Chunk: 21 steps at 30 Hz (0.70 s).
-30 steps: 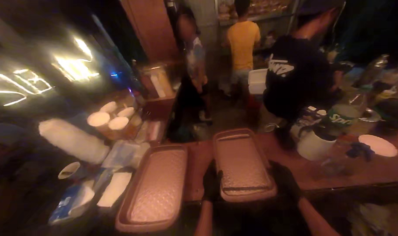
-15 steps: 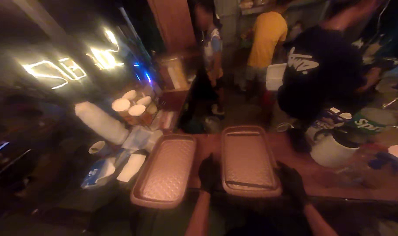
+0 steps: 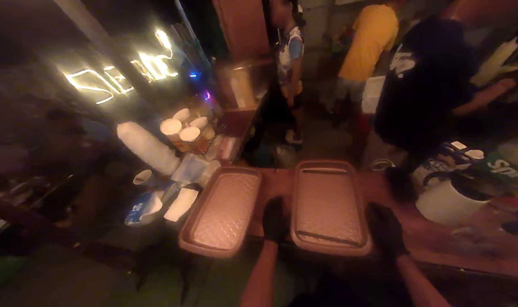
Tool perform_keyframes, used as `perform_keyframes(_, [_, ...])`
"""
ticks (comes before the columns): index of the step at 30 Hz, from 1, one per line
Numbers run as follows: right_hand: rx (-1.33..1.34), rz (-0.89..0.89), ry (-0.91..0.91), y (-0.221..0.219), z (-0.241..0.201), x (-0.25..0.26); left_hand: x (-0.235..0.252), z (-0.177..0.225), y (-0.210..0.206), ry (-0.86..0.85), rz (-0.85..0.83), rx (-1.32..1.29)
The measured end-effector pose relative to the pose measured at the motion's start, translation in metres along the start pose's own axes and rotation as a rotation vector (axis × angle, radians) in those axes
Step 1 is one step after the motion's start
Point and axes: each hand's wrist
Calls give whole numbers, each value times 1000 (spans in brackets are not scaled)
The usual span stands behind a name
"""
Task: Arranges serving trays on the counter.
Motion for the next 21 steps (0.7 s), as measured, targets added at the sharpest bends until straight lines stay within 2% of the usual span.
perform_keyframes(2, [-55, -6, 31, 2, -1, -1, 3, 16, 27, 58, -160, 12])
perform_keyframes(5, [-171, -63, 90, 3, -4, 3, -1, -10, -16, -8, 43, 22])
perform_keyframes(8, [-245, -88, 92, 8, -2, 4, 3, 4, 2, -27, -43, -29])
perform_keyframes(12, [-235, -57, 92, -4, 22, 7, 2, 21, 23, -34, -85, -11])
perform_keyframes(14, [-218, -48, 91, -5, 26, 5, -1, 19, 18, -42, -75, -2])
perform_keyframes(17, [-260, -92, 106, 2, 18, 2, -4, -1, -9, -76, 30, 34])
perform_keyframes(21, [-258, -160, 61, 9, 4, 5, -6, 8, 5, -21, -34, 2])
Point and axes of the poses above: each hand's wrist, its own x-axis towards the middle knuckle, its own y-axis out of the back of the hand, z = x × y, and after that the axes turned 4 degrees about z, right-handed
